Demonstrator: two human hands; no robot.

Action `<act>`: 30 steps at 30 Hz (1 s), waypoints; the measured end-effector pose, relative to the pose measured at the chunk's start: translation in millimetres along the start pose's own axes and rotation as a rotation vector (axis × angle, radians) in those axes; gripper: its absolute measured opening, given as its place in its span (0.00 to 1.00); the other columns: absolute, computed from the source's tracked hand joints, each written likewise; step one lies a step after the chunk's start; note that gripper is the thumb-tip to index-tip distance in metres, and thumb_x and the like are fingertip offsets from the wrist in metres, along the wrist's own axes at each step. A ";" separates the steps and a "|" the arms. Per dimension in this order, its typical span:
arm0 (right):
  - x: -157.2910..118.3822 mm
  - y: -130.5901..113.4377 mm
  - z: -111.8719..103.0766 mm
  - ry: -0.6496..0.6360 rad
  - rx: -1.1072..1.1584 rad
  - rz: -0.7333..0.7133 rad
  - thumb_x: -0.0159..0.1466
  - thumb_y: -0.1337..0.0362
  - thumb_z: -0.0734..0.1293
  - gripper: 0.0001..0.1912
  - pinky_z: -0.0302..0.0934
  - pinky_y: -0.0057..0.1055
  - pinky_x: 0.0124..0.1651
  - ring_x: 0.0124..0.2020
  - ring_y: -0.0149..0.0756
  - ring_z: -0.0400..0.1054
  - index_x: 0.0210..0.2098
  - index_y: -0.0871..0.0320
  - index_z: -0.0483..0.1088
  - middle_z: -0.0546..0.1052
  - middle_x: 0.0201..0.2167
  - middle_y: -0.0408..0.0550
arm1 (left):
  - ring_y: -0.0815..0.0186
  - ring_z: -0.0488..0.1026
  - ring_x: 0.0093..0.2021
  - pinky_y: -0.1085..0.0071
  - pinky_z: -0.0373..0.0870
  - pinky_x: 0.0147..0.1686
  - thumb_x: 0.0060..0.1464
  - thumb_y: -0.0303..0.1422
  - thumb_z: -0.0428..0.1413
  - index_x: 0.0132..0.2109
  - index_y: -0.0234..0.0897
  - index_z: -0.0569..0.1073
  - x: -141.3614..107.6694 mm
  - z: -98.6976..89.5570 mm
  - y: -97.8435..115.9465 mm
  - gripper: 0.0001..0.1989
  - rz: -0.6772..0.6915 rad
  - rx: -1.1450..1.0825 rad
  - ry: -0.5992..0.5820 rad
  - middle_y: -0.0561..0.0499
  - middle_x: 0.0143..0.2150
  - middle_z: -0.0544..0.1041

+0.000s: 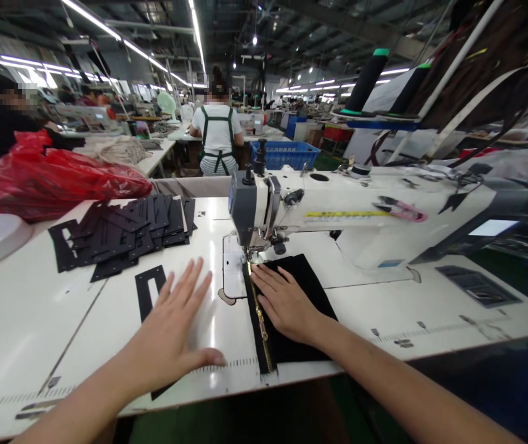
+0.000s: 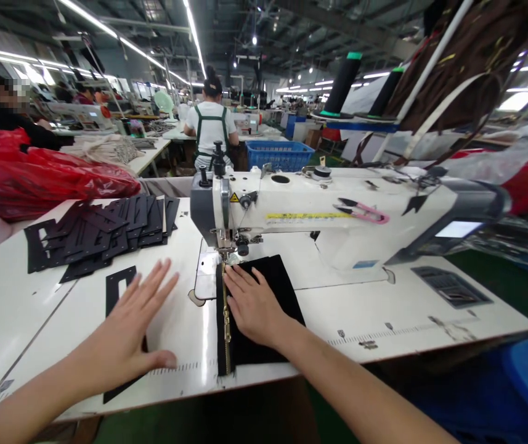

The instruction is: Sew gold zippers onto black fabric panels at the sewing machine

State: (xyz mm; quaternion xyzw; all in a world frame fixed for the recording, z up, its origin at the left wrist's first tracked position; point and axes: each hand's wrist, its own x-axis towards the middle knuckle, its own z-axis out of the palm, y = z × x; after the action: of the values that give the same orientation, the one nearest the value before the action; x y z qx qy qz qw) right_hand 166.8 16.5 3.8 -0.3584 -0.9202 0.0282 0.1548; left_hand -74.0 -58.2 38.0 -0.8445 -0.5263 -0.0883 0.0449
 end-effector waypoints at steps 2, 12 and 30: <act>0.5 1.0 1.1 -0.016 0.005 0.004 0.65 0.66 0.53 0.23 0.42 0.44 0.60 0.61 0.39 0.48 0.60 0.63 0.55 0.56 0.61 0.51 | 0.43 0.42 0.64 0.43 0.41 0.59 0.41 0.60 0.52 0.65 0.33 0.41 -35.9 -0.8 -16.5 0.54 -0.042 0.097 0.042 0.35 0.66 0.41; 6.9 -5.0 1.2 0.020 -0.004 0.016 0.65 0.63 0.56 0.21 0.49 0.47 0.55 0.59 0.46 0.52 0.57 0.59 0.60 0.59 0.60 0.50 | 0.49 0.52 0.62 0.46 0.52 0.57 0.50 0.32 0.49 0.64 0.48 0.47 -88.5 2.0 -2.1 0.35 0.045 0.089 -0.035 0.49 0.65 0.51; -18.1 -13.4 4.9 0.066 0.078 0.016 0.63 0.70 0.55 0.24 0.47 0.44 0.61 0.62 0.41 0.48 0.58 0.66 0.57 0.58 0.60 0.57 | 0.61 0.70 0.51 0.64 0.71 0.49 0.57 0.20 0.40 0.52 0.31 0.67 32.0 28.5 39.8 0.19 0.233 -0.006 0.336 0.40 0.51 0.72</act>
State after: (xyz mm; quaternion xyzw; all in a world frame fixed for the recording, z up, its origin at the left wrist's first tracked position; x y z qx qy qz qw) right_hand 169.1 -5.3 -3.5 -0.3604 -0.9098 0.0533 0.1986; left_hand -21.6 -42.8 17.0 -0.8732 -0.4097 -0.2239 0.1395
